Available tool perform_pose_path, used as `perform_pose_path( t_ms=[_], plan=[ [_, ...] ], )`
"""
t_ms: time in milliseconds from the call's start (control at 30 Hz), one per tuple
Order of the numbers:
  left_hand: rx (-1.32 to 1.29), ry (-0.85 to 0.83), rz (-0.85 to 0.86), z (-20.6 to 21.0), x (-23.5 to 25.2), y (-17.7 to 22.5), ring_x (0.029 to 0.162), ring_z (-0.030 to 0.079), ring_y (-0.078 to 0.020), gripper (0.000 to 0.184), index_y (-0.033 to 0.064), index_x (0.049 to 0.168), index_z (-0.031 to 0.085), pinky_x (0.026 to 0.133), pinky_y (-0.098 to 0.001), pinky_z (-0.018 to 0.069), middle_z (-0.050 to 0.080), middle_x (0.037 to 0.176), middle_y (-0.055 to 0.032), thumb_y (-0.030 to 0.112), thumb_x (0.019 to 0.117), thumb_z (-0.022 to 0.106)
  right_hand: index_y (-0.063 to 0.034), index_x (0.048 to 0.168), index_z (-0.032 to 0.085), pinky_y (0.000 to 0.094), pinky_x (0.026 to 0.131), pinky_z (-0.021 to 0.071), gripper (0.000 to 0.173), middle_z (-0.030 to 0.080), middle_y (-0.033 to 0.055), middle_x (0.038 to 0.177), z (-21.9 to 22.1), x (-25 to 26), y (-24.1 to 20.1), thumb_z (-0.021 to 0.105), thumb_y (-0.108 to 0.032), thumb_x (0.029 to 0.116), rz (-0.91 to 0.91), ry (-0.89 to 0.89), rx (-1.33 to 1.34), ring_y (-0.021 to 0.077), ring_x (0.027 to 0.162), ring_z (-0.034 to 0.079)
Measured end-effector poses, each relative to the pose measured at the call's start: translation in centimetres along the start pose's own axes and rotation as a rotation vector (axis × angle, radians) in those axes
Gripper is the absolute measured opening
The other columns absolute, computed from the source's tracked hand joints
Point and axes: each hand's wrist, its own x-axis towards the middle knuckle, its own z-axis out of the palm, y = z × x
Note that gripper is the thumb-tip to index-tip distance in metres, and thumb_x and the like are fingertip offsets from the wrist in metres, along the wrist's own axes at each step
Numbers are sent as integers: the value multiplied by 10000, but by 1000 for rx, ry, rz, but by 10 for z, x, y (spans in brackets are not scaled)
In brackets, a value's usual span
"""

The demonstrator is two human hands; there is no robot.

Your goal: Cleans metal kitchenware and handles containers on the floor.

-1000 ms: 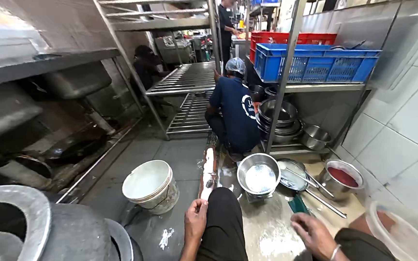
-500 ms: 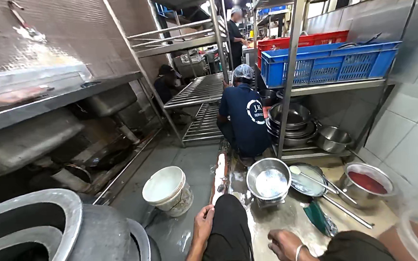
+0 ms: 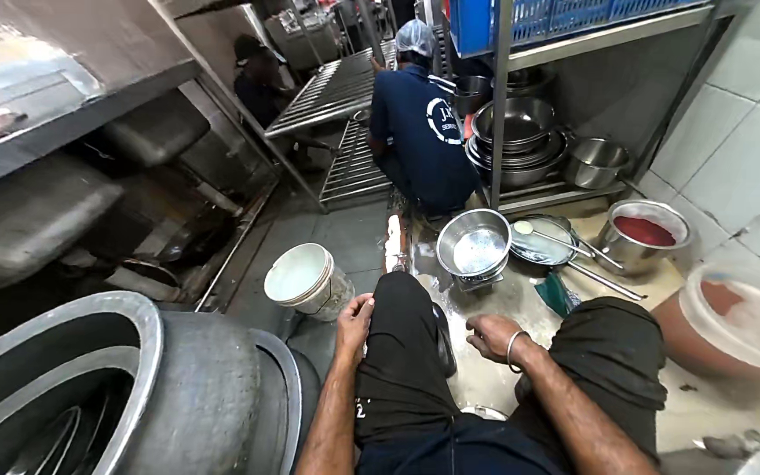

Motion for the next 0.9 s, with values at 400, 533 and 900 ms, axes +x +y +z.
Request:
perform_pose_path(
  t_ms=[400,533,900],
  plan=[
    [-57,52,-6,0,3,-14,694,549,-128,114,4,1014,662,630,-299,473,623,851,-69,98,1030,602,-108,1282,681,579,933,531,345,736,134,1094,5,2,-2,542,-323,1050,-65,93,8,332,1054,699],
    [-123,57,55,8,10,-29,754,598,-135,94,-19,1012,645,702,-301,526,638,880,-83,50,1025,583,-60,1276,677,527,993,525,345,715,146,1165,10,20,-4,546,-284,1050,-151,171,220,300,1085,689],
    [-45,-218,178,-23,2,-47,672,583,-81,185,60,865,622,666,-255,515,593,719,18,102,989,491,-95,1447,574,452,1016,539,479,646,148,1340,48,105,-26,625,-285,1010,-134,338,795,261,1144,668]
  ],
)
